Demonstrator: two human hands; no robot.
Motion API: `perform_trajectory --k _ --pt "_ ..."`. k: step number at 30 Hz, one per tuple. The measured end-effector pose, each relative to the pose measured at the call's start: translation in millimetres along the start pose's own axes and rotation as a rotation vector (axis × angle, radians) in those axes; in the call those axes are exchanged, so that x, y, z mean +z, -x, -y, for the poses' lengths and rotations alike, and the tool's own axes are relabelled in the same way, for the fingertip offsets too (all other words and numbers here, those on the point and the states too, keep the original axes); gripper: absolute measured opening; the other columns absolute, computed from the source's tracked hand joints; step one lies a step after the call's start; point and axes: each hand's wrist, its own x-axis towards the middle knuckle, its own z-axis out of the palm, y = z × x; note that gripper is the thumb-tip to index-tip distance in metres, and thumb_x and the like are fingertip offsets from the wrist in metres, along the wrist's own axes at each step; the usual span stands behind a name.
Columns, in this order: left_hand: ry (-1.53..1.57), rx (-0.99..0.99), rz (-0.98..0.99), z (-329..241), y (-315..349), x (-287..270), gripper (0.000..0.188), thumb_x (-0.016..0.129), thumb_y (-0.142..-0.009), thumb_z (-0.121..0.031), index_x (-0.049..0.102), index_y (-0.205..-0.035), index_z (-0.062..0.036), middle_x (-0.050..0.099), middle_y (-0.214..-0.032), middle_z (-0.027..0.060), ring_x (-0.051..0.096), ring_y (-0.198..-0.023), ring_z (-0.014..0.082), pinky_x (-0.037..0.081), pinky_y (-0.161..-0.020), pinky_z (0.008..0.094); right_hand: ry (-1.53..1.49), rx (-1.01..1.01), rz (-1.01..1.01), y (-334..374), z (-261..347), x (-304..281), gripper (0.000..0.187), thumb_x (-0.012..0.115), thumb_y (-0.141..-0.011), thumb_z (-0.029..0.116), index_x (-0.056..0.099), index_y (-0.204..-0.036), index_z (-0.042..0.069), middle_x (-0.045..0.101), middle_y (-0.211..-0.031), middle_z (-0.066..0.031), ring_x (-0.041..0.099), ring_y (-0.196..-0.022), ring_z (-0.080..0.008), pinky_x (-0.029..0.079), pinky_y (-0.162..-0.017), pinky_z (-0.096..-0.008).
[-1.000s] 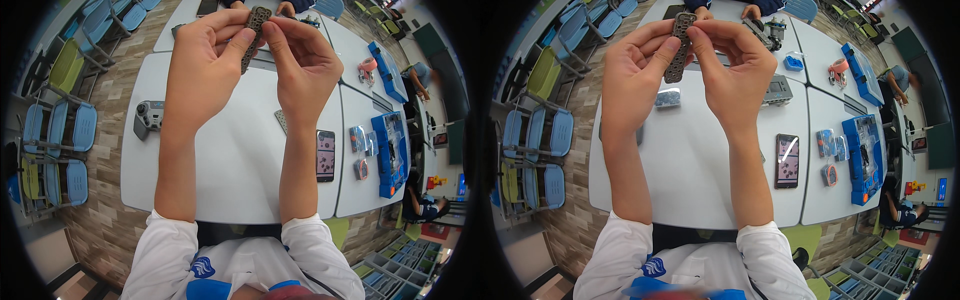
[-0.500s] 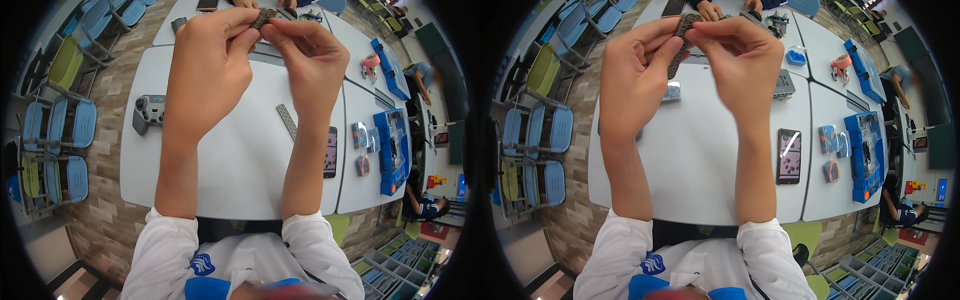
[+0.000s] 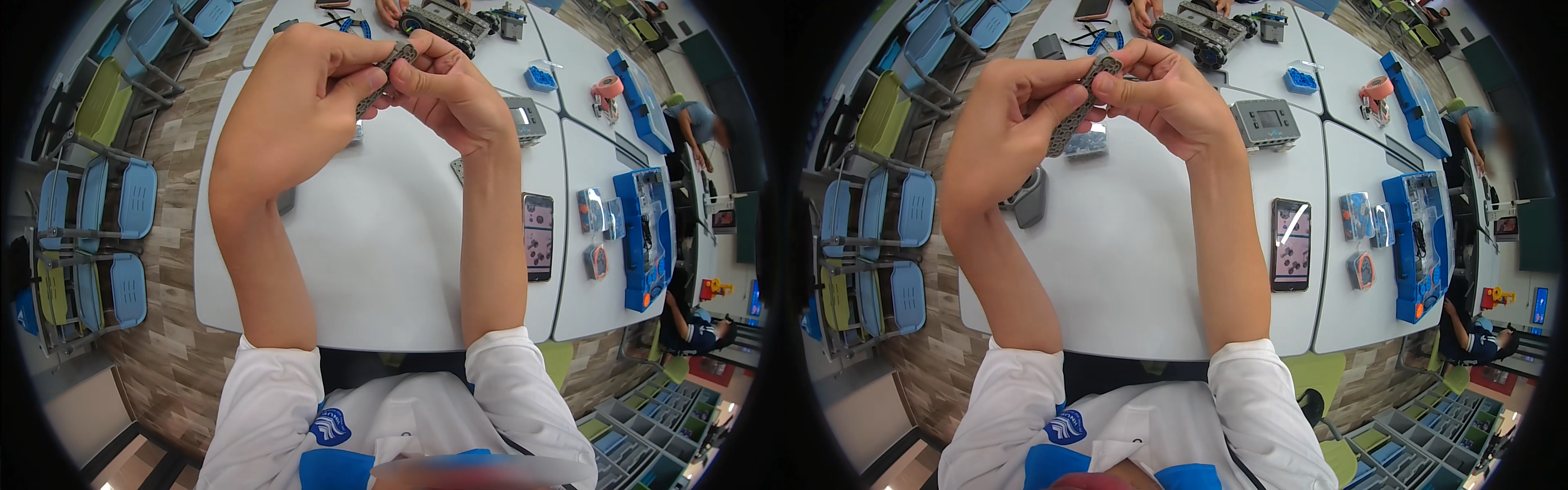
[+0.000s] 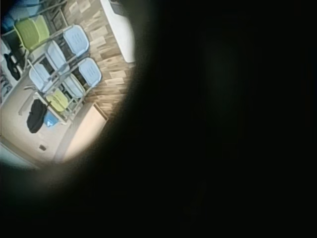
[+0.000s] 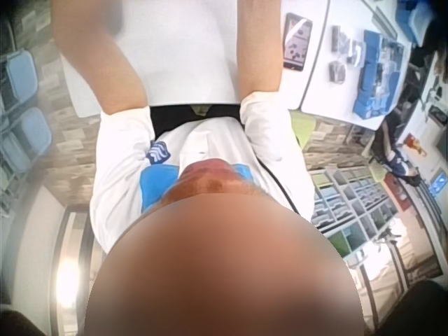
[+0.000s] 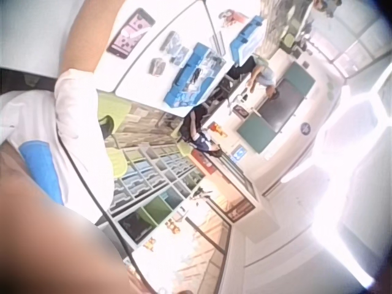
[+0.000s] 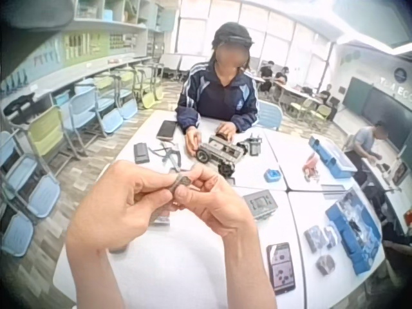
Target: The person assembles a small robot by connecting a gray control unit to a perforated beam and attaching a motor with wheels. They handle multiple small components, aligning and snapping them together on a white table.
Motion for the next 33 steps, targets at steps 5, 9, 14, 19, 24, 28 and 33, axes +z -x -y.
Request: perform_trajectory --k 5,9,14,19,24,28,33 --pt "0.199 -0.139 -0.053 6.4 -10.2 11.3 0.030 0.062 -0.105 0.001 0.070 -0.133 0.0090 0.081 -0.110 0.0142 0.076 -0.096 0.0157 0.061 -0.089 0.0286 0.215 -0.127 -0.159 -8.3 -16.5 -22.9 0.025 0.082 -0.097 0.017 0.073 -0.115 0.002 0.077 -0.101 -0.0053 0.073 -0.090 -0.0176 0.060 -0.082 -0.0392" --pt "0.527 -0.104 -0.293 17.8 -23.6 17.4 0.032 0.059 -0.109 -0.008 0.064 -0.136 0.0099 0.077 -0.121 0.0196 0.078 -0.105 0.0241 0.065 -0.095 0.0352 1.231 0.041 -0.603 -7.7 -53.0 -50.3 0.018 0.082 -0.094 0.019 0.079 -0.104 0.004 0.075 -0.096 -0.0070 0.070 -0.084 -0.0173 0.057 -0.077 -0.0376" --pt "0.726 -0.116 -0.348 20.4 -26.0 19.7 0.031 0.055 -0.112 -0.014 0.060 -0.131 0.0108 0.071 -0.129 0.0273 0.077 -0.112 0.0335 0.066 -0.097 0.0400 1.578 -0.121 -0.679 -7.3 -95.3 -68.1 0.015 0.079 -0.090 0.012 0.077 -0.099 0.001 0.075 -0.097 -0.0186 0.072 -0.088 -0.0361 0.057 -0.082 -0.0465" --pt "0.769 -0.157 -0.386 20.0 -25.5 23.4 0.029 0.054 -0.113 -0.014 0.052 -0.129 0.0104 0.070 -0.129 0.0315 0.076 -0.113 0.0375 0.066 -0.096 0.0435 1.659 -0.117 -0.699 -11.0 -101.9 -72.0 0.014 0.074 -0.092 0.012 0.075 -0.094 -0.002 0.075 -0.098 -0.0225 0.071 -0.094 -0.0431 0.056 -0.087 -0.0515" --pt "0.799 -0.151 -0.365 20.8 -26.7 24.1 0.034 0.057 -0.111 -0.010 0.040 -0.133 0.0100 0.071 -0.122 0.0325 0.078 -0.106 0.0366 0.067 -0.090 0.0432 1.688 0.122 -0.786 -21.8 -97.7 -69.3 0.021 0.076 -0.092 0.018 0.074 -0.093 -0.003 0.075 -0.099 -0.0248 0.071 -0.100 -0.0448 0.057 -0.091 -0.0519" --pt "0.753 -0.141 -0.381 19.1 -25.1 24.7 0.041 0.061 -0.109 -0.010 0.039 -0.137 0.0092 0.071 -0.124 0.0327 0.076 -0.113 0.0385 0.065 -0.098 0.0450 1.698 0.203 -0.690 -20.4 -87.3 -68.7 0.021 0.077 -0.092 0.013 0.072 -0.102 -0.005 0.072 -0.108 -0.0296 0.073 -0.103 -0.0487 0.061 -0.089 -0.0531" --pt "0.739 -0.075 -0.385 20.2 -25.5 22.8 0.051 0.062 -0.108 -0.007 0.029 -0.145 0.0059 0.071 -0.124 0.0343 0.075 -0.114 0.0389 0.065 -0.099 0.0459 1.756 0.125 -0.620 -9.8 -80.0 -70.6 0.015 0.077 -0.090 0.012 0.074 -0.094 -0.003 0.077 -0.098 -0.0237 0.074 -0.092 -0.0457 0.059 -0.090 -0.0524"
